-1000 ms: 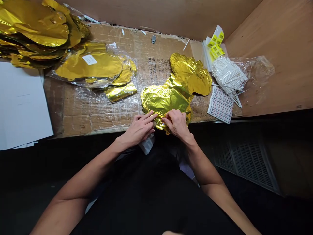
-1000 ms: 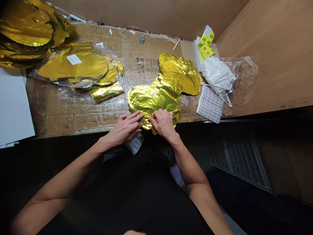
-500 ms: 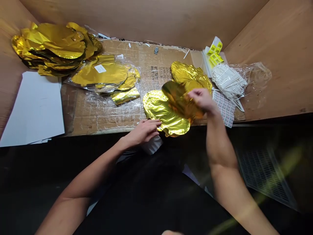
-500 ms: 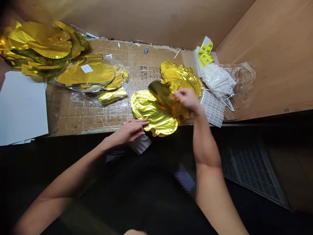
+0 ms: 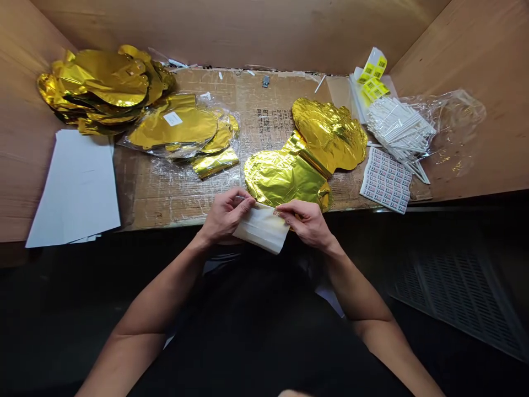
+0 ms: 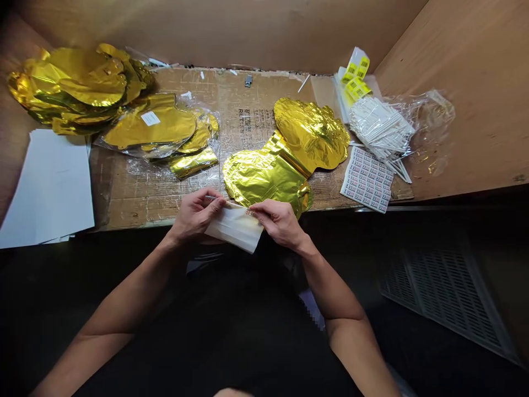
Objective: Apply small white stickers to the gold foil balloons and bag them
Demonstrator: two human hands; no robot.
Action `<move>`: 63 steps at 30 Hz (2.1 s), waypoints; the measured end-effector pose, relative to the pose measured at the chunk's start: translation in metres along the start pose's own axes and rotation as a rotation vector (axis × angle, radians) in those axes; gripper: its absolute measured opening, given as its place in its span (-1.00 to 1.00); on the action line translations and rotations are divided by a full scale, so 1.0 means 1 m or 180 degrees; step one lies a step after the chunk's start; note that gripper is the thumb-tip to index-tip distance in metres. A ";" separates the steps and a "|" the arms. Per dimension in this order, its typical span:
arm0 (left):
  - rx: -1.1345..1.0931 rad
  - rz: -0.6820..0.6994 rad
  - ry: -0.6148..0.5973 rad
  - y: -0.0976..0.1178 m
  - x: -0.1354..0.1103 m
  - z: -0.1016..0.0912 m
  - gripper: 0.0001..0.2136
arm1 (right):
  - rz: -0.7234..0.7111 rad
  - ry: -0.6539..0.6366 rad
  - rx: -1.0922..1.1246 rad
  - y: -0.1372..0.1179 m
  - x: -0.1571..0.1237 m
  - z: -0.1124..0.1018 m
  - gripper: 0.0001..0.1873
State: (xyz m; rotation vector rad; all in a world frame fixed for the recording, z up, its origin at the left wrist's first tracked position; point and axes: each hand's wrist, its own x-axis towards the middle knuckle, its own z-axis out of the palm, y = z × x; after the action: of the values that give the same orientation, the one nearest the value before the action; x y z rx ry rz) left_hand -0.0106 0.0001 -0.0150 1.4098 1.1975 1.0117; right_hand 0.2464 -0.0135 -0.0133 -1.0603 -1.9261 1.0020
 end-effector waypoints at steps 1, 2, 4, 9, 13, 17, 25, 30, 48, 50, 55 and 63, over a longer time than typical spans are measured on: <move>-0.0015 -0.0032 0.0011 0.001 0.000 0.001 -0.75 | -0.0267 0.0109 -0.0187 0.003 -0.002 -0.001 -0.80; -0.0031 -0.0061 0.0025 0.001 0.001 0.001 -0.75 | -0.0510 0.0147 -0.0376 0.006 -0.003 -0.003 -0.78; -0.0078 -0.0113 0.0049 0.002 0.002 0.003 -0.74 | -0.0868 0.0089 -0.0755 0.011 -0.005 -0.007 -0.73; -0.0138 -0.0159 0.0086 -0.002 0.000 0.003 -0.75 | -0.1205 0.0141 -0.1153 0.005 -0.009 -0.003 -0.83; 0.0276 0.0220 -0.0206 -0.010 -0.005 -0.002 -0.78 | -0.0233 0.1126 -0.0485 -0.001 -0.006 -0.001 -0.90; 0.0993 0.1372 -0.1137 -0.021 -0.004 0.001 -0.78 | 0.0933 0.0716 -0.0332 0.004 0.007 -0.003 -0.81; 0.1948 0.1560 -0.1404 -0.049 0.004 0.008 -0.76 | 0.1076 0.0135 -0.2411 0.002 0.016 0.018 -0.81; 0.1887 0.1668 -0.1468 -0.054 0.005 0.006 -0.78 | 0.0847 0.0217 -0.3205 0.006 0.019 0.016 -0.71; 0.1621 0.1682 -0.1730 -0.035 -0.001 0.016 -0.77 | 0.0850 -0.0068 -0.0788 0.041 0.059 -0.063 -0.60; 0.1220 0.1422 -0.1629 -0.032 0.000 0.013 -0.79 | 0.0957 0.0580 -0.1065 0.051 0.080 -0.115 -0.60; -0.0061 0.0440 -0.0438 -0.015 0.001 -0.002 -0.73 | 0.0794 0.1741 -0.1601 0.042 0.093 -0.172 -0.63; -0.0196 0.0113 0.0284 -0.009 0.006 -0.010 -0.58 | 0.0702 -0.0353 0.0569 -0.009 0.015 -0.018 -0.73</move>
State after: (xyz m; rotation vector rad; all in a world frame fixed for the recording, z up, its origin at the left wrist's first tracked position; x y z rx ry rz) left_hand -0.0205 0.0082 -0.0222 1.3540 1.1994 1.1371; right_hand 0.2524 0.0014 0.0053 -1.1511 -1.7932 1.3546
